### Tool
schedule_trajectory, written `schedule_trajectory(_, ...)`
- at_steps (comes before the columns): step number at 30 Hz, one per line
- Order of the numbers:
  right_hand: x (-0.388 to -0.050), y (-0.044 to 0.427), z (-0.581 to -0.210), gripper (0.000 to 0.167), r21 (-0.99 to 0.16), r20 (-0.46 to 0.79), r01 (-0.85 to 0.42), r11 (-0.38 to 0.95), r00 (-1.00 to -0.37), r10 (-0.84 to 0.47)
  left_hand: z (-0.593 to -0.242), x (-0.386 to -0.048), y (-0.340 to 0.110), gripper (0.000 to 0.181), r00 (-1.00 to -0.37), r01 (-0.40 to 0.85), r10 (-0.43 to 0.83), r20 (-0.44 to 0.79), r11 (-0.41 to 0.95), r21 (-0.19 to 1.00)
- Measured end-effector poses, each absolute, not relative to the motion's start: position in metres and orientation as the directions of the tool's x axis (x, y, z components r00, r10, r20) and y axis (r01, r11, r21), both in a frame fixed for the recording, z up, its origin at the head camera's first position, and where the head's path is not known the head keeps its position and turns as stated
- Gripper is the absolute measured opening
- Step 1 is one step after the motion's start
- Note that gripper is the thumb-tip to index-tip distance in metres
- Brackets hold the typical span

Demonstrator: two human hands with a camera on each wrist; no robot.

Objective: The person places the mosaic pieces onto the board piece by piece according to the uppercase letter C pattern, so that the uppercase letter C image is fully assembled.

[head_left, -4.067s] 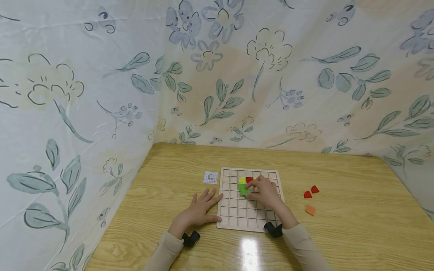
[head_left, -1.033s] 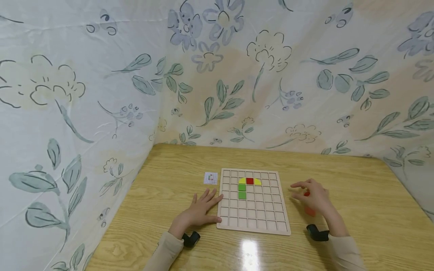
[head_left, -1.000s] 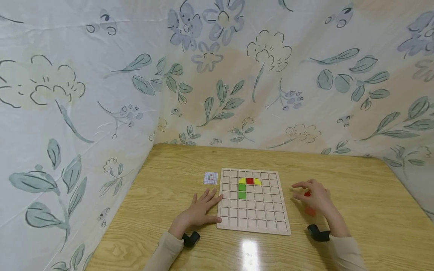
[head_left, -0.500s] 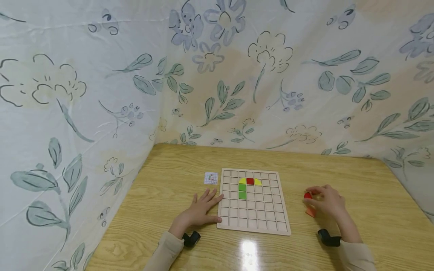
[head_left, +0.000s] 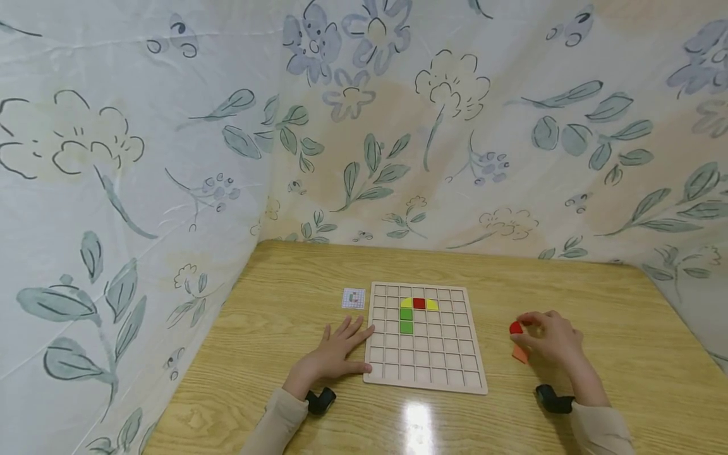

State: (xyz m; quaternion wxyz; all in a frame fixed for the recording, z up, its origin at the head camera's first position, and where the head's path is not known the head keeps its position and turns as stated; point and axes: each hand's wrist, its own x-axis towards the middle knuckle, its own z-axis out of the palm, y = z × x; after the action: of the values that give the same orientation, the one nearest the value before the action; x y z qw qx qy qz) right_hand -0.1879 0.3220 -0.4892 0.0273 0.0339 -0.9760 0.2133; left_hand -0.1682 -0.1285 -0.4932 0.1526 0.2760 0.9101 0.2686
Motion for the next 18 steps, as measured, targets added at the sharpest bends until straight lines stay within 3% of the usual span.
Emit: schedule_trajectory(18, -0.1865, 0.3180, -0.4913, 0.044, -0.403, 0.069, -0.058, 0.914, -0.997, -0.033, -0.4984, -0.1693, -0.1285, 0.076, -0.806, 0.421, 0.576, -0.136, 0.720, 0.551)
